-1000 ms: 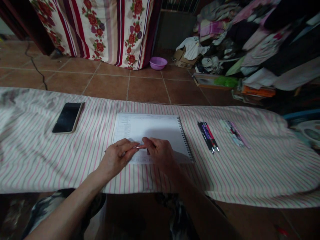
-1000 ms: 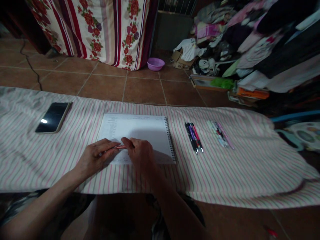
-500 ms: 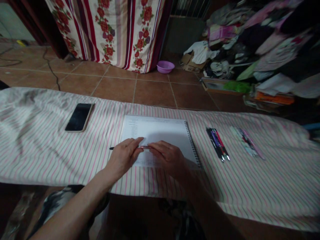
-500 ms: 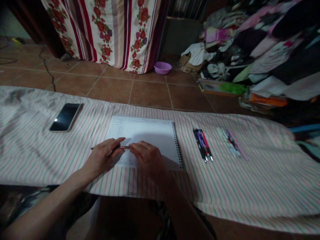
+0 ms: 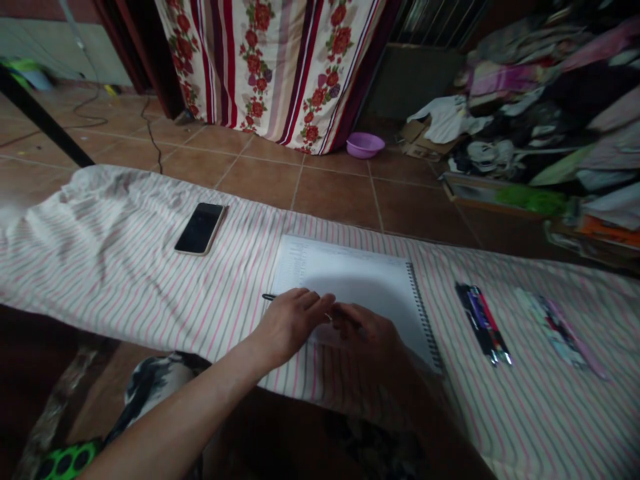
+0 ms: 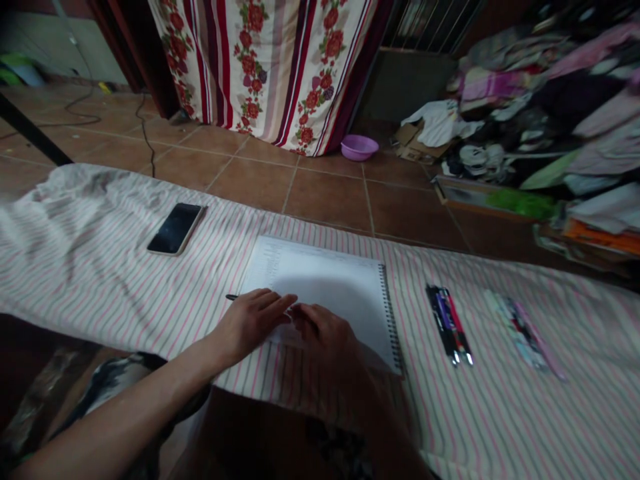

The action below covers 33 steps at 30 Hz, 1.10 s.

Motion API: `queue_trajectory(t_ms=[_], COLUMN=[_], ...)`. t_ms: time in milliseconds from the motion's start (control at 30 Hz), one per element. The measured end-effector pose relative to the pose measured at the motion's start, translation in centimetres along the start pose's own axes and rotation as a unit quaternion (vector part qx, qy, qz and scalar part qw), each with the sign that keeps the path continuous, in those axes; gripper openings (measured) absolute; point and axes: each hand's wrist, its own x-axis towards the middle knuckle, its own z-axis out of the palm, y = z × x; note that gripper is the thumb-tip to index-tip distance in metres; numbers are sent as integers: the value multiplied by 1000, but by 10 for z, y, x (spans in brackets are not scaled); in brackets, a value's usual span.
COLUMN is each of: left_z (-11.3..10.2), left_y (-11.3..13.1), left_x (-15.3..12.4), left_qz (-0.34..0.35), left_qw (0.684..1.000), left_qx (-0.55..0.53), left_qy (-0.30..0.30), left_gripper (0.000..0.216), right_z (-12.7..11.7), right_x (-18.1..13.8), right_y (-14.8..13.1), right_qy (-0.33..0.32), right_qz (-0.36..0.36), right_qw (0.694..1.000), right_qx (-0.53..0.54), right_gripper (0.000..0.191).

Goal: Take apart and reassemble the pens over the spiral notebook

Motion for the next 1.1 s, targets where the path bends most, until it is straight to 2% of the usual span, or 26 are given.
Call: queue_trajectory(t_ms=[133,233,567,767,867,1000,1100], left_z=[0,0,-5,-5,-4,-6,-9], left_y=[1,2,4,4,3,1,1], left_x=[0,-1,-5,-11,-15,-19,-19], left_qz=[0,12,3,23,29,13,7], left_qw=[1000,1000,999,999,997,994,990], left_qx=[-4,-9,-25,-20,-27,-86,-130], left_qy=[3,-3,-41,-45,-64,-70,-62], left_gripper=[27,25,20,27,44,71,72], right_z=[0,1,2,0,-1,-1,-1], right_x=[0,0,0,3,4,5,5], right_y=[-4,-6,-18,-21,-18,-17,-18], right_qy=[-7,-16,-47,-55,-62,-69,-71], right_qz=[95,105,168,133,106,95,92], right_qw=[995,993,978,986,991,991,990], right_qx=[37,49,117,83,51,69,82], right_gripper=[18,15,25,18,14,13,11])
